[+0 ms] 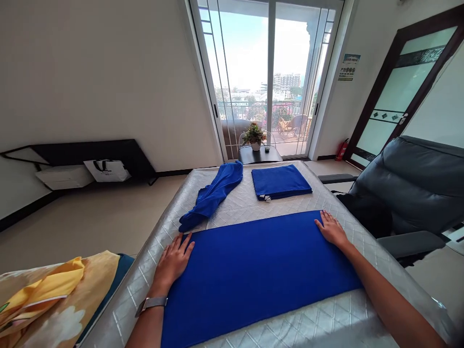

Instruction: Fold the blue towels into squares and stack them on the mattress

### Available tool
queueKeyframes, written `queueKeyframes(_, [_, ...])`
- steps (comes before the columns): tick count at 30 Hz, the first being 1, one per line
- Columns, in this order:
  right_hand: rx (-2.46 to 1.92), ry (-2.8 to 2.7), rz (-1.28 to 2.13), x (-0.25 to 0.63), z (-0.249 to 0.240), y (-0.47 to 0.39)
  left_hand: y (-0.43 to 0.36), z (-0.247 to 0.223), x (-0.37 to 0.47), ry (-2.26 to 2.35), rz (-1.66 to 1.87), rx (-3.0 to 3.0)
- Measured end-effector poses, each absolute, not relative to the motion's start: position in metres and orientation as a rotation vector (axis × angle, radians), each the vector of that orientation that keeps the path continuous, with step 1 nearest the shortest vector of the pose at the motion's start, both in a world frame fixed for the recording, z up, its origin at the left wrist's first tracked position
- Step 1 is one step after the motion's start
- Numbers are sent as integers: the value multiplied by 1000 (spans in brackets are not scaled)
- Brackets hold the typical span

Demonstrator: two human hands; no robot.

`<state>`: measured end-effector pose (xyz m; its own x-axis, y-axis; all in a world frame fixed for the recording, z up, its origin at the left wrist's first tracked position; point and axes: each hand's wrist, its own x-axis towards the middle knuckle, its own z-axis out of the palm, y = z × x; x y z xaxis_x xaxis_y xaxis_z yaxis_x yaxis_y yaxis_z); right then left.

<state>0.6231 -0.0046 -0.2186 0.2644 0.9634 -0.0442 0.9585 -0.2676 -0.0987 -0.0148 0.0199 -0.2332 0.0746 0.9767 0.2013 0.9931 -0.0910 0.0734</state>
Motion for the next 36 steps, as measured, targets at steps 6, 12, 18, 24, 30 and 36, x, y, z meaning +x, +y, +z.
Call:
queueKeyframes(6, [-2418,-1810,106,642,-238,-2,14,-215,2,-2177,-378,-2182])
queueKeyframes(12, [-2415,-1839,81,643,-238,-2,2,-197,12,-2088,-515,-2075])
queueKeyframes(18, [-2424,-1858,27,643,-239,-5,-62,-200,11,-2106,-430,-2318])
queueKeyframes(24, [-2469,-1831,-71,636,-234,-10,-142,-224,11,-2089,-278,-2322])
queueKeyframes(30, [-2479,-1792,-415,591,-212,-30,-152,-220,17,-2121,-273,-2282])
queueKeyframes(36, [-2089,-2288,-70,437,-191,-75,-155,-217,21,-2079,-342,-2259])
